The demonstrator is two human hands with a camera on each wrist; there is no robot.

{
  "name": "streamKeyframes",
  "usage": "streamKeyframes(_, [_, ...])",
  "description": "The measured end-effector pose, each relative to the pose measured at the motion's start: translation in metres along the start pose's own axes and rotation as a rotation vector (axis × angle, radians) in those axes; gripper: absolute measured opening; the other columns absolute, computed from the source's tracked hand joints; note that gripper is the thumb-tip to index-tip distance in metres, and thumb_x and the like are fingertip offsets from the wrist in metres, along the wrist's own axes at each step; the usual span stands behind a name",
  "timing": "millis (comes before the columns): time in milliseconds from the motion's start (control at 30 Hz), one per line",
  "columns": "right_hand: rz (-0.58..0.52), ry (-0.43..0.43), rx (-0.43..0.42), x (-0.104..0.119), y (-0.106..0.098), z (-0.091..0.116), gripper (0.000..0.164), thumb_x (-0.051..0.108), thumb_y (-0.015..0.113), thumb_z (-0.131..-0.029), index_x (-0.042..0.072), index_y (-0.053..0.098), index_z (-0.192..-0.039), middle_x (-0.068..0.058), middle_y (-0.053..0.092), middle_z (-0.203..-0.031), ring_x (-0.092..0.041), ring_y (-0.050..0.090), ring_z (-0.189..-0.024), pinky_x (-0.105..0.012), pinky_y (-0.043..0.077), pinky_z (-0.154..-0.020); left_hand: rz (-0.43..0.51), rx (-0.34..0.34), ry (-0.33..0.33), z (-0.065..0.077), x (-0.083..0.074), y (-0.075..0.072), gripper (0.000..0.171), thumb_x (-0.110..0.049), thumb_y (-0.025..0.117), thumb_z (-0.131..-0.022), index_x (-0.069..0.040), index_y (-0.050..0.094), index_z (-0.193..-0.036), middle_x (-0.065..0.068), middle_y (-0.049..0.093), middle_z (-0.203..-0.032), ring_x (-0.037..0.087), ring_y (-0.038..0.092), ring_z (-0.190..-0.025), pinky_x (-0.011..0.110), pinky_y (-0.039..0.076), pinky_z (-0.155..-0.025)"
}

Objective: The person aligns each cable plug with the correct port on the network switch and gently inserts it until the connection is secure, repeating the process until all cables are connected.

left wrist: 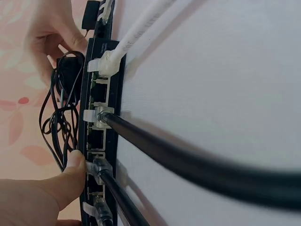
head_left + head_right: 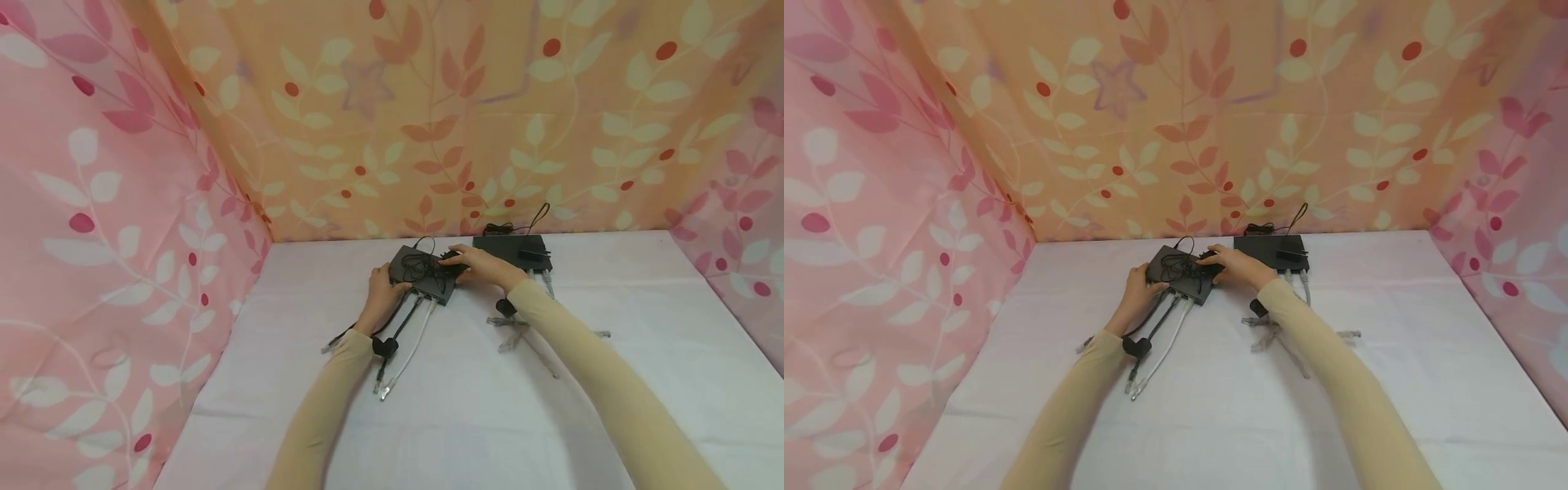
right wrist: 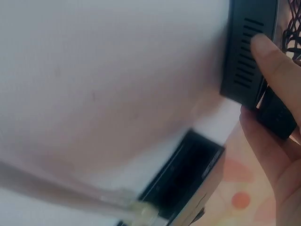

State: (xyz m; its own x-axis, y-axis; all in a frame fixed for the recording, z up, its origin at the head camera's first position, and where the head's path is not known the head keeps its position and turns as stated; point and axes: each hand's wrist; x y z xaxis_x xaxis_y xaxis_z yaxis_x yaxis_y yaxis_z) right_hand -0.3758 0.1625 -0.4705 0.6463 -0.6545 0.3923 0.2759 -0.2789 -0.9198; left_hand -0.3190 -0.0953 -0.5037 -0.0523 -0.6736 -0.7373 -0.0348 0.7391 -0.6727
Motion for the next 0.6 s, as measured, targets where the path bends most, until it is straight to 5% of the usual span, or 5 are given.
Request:
streamKeyframes(200, [0.003, 0.035, -0.071, -0.014, 0.001, -0.001, 0.057, 0.011, 0.071, -0.080, 0.016, 0.052, -0.133, -0.026, 0.036, -0.140, -0.041, 0.041, -0.125, -0.052, 0.038, -0.097, -0.035, -0.023, -0.013, -0.002, -0.005, 0.004, 0.074, -0.030, 0.068, -0.084, 0.004, 0.032, -0.140, 0.027, 0.035, -0.132, 0.042, 0.035, -0.122, 0.049, 0.033, -0.101])
streamKeyframes(600, [-0.162, 0.091, -0.141, 0.004, 0.011, -0.002, 0.044, 0.019, 0.056, -0.092, 0.005, 0.050, -0.133, -0.031, 0.031, -0.140, -0.046, 0.031, -0.129, -0.060, 0.028, -0.102, -0.069, 0.003, -0.014, 0.000, 0.000, 0.004, 0.075, -0.035, 0.064, -0.087, 0.001, 0.027, -0.143, 0.024, 0.032, -0.135, 0.038, 0.032, -0.126, 0.047, 0.032, -0.103])
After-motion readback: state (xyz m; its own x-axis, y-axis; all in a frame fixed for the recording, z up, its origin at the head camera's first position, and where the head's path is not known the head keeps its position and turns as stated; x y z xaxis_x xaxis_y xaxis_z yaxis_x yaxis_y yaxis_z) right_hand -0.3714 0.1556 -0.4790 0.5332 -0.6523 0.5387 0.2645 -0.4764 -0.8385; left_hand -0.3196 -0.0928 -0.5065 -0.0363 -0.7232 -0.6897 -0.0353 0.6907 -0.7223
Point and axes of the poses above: each hand's wrist, its own z-axis away from the middle knuckle, its own y-axis out of the palm, x = y × z
